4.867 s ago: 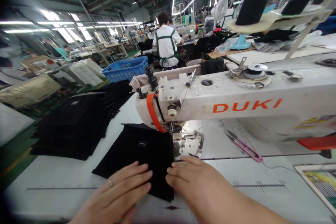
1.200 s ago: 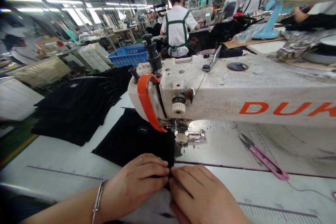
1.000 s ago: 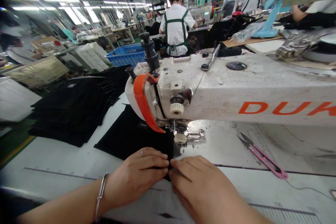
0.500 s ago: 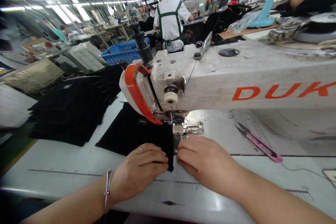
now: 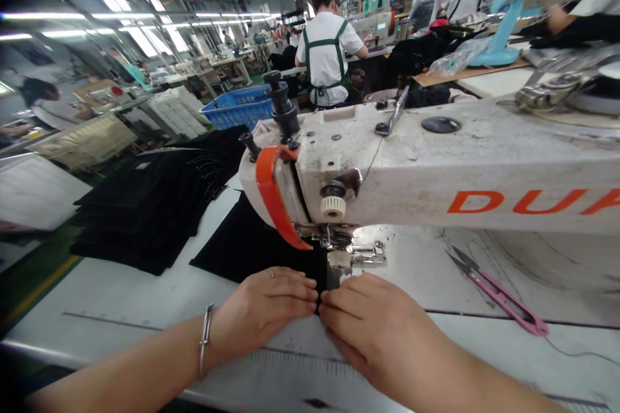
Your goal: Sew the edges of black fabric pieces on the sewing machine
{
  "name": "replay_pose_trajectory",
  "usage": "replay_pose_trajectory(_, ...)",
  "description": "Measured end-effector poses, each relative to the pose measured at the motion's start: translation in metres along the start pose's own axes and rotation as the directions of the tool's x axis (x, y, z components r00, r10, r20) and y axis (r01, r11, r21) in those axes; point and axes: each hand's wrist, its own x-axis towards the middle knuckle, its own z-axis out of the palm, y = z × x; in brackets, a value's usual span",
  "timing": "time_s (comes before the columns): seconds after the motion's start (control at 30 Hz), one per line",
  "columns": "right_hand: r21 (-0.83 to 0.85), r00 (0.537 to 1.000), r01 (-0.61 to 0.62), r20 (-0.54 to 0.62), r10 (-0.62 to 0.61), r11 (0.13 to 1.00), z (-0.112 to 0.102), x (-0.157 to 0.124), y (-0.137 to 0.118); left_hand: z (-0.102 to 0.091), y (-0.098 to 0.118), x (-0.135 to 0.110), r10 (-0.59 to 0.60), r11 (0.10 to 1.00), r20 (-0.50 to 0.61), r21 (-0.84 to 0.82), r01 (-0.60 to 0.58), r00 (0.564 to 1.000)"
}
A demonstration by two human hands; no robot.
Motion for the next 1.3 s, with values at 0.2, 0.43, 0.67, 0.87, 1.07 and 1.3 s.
replay_pose_trajectory(0.2,-0.103,0.998,-0.055,-0.037,0.052,0.993,0.003,0.002,0.008,-0.001,-0.022,0.010,-0.028,1.000,-0.008,-0.015,0.028,1.000)
replay_pose_trajectory(0.43,-0.214,0.976,-0.218,-0.031,0.217,0.952,0.014,0.004,0.014,0.003,-0.049,0.018,-0.085,0.995,-0.030,0.051,0.086,0.996)
replay_pose_trajectory(0.67,-0.258,0.949,-0.305,-0.008,0.314,0.917,0.018,0.007,0.020,0.006,-0.069,0.029,-0.165,0.975,-0.081,0.138,0.175,0.983)
replay_pose_trajectory(0.87,-0.235,0.950,-0.306,-0.018,0.311,0.922,0.018,0.006,0.022,0.002,-0.072,0.034,-0.167,0.965,-0.051,0.195,0.174,0.985)
replay_pose_trajectory(1.07,-0.210,0.961,-0.276,-0.028,0.276,0.938,0.017,0.006,0.024,0.000,-0.072,0.035,-0.129,0.958,0.009,0.258,0.122,0.992)
replay_pose_trajectory(1.3,-0.178,0.966,-0.242,-0.138,0.219,0.954,0.007,0.005,0.025,-0.017,-0.083,0.035,-0.015,0.961,0.169,0.274,-0.032,0.986)
